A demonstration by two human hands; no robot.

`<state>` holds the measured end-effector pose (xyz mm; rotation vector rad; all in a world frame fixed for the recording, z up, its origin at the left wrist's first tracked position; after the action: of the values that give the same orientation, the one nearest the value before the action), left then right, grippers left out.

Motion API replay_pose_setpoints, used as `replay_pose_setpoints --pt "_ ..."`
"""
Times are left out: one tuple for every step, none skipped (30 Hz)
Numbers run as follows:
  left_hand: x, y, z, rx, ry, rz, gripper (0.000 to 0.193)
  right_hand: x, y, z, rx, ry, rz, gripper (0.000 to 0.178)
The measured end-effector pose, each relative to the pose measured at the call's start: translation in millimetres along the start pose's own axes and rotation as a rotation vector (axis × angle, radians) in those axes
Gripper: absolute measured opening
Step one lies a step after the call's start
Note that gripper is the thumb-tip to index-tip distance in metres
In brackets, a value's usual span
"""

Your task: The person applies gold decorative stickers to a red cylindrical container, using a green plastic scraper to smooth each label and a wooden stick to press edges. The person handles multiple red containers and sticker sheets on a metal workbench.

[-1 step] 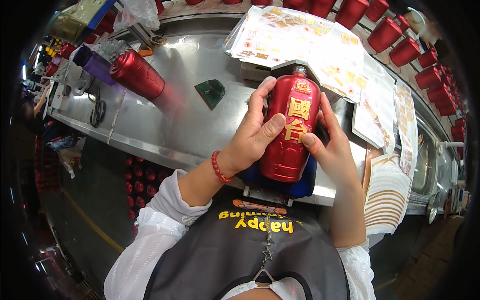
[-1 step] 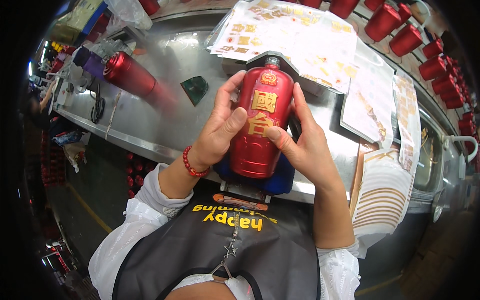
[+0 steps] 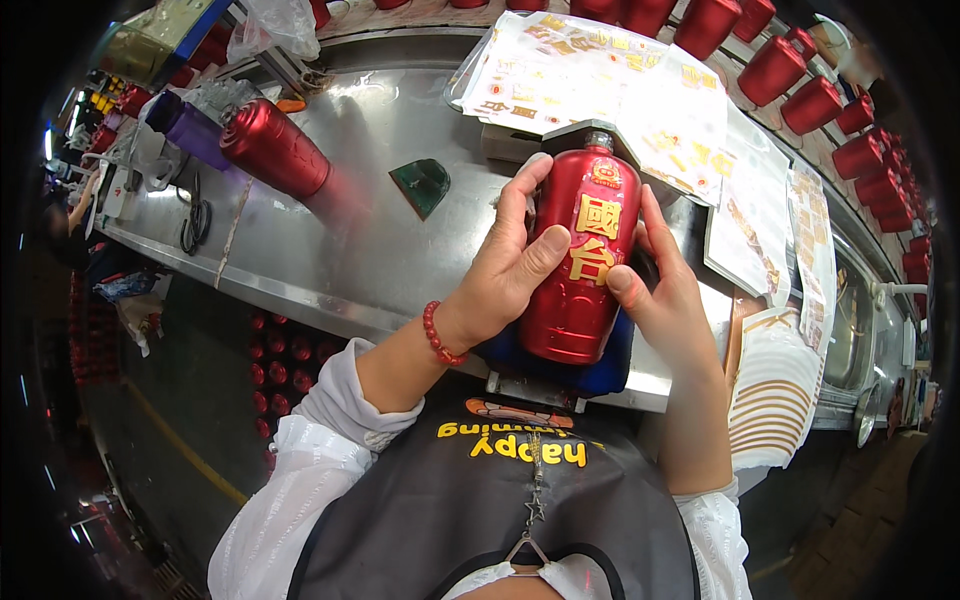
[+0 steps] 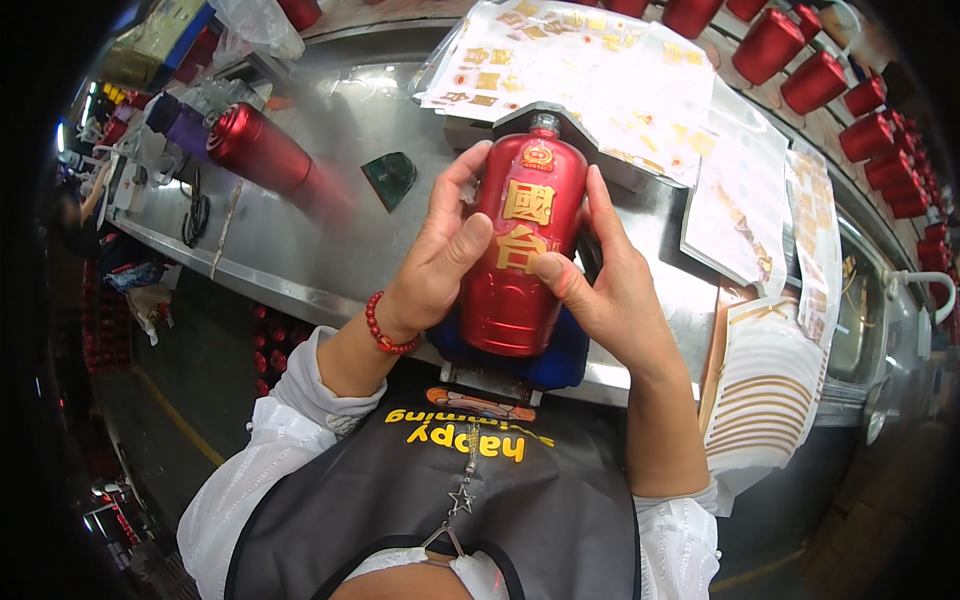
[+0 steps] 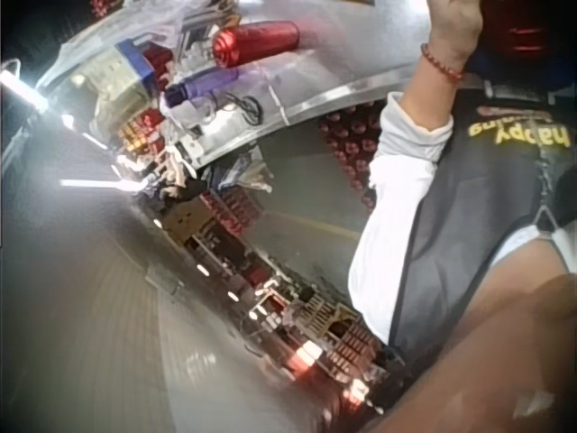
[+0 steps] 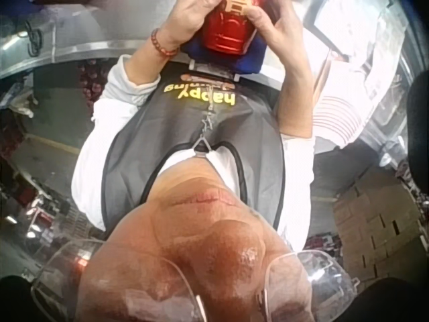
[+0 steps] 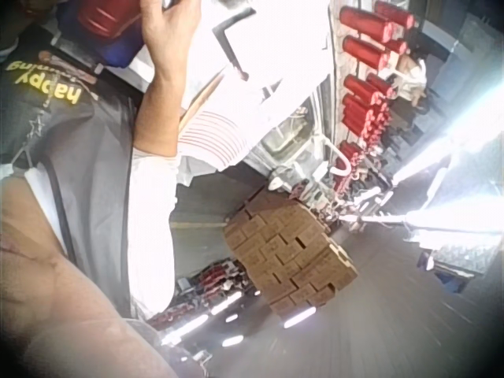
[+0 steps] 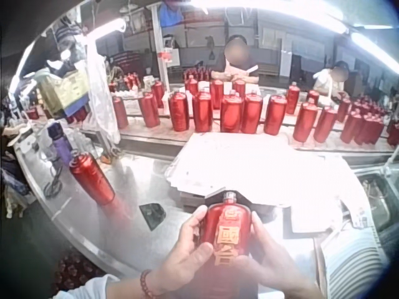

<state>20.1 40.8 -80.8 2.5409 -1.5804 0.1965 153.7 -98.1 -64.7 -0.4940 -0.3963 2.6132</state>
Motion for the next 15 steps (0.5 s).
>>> replay_pose_setpoints --pt "0.6 0.1 -0.4 0.008 0.022 0.007 0.082 -0.2 1.0 -2.3 -0.014 -0.009 -0.005 0.093" --pt "1.7 -0.1 -0.6 0.015 0.044 0.014 0.083 -1.5 1.1 -3.6 0.027 -0.046 -0.015 0.092" --pt "2.6 -0.4 -0.5 0.023 0.067 0.021 0.084 -2.9 0.9 -4.6 0.068 -0.084 -0.025 0.092" --pt "3.0 -0.9 0.7 0.032 0.024 0.005 0.086 -3.3 1.1 -4.6 0.084 -0.096 -0.027 0.092" --pt "3.1 -1.5 2.7 0.041 -0.018 -0.011 0.088 -3.5 1.5 -4.3 0.101 -0.108 -0.029 0.091" --pt "3.3 -1.8 3.9 0.05 -0.06 -0.026 0.089 -2.5 1.6 -3.0 0.091 -0.094 -0.021 0.091" --pt "3.7 -1.4 3.4 0.029 -0.03 -0.02 0.09 -1.9 1.8 -2.9 0.074 -0.08 -0.015 0.091" --pt "4.1 -0.8 1.4 0.008 0.0 -0.015 0.091 -1.4 2.1 -2.7 0.058 -0.065 -0.008 0.091" --pt "4.4 -0.5 0.9 -0.012 0.031 -0.009 0.092 -1.2 2.0 -3.4 0.037 -0.048 -0.003 0.091" --pt "4.2 -0.3 0.9 -0.008 0.023 -0.01 0.092 -0.9 1.7 -3.4 0.014 -0.031 0.003 0.091" --pt "3.9 -0.3 1.0 -0.003 0.016 -0.01 0.092 -0.9 1.7 -3.4 0.019 -0.044 -0.003 0.091" --pt "3.7 -0.4 1.2 0.002 0.009 -0.011 0.092 -1.0 1.7 -3.0 0.023 -0.057 -0.008 0.091" --pt "2.8 -0.6 1.6 0.007 -0.011 -0.012 0.091 -0.8 1.1 -2.9 0.026 -0.07 -0.013 0.091" --pt "1.8 -0.8 2.4 0.012 -0.03 -0.014 0.091 0.0 1.4 -2.6 0.026 -0.047 -0.003 0.091" --pt "1.2 -1.0 2.7 0.018 -0.049 -0.015 0.09 1.3 2.9 -1.5 0.026 -0.023 0.006 0.092"
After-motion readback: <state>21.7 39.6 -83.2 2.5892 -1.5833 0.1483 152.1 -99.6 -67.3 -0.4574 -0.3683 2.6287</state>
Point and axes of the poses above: each hand's wrist, its own y-axis away from the middle knuckle, its own x-axis out of the palm, z = x × y, the point moved 3 cm from there along -y, towards the middle knuckle, and after that the axes turned 14 degrees about -x, right-handed, at the moved point
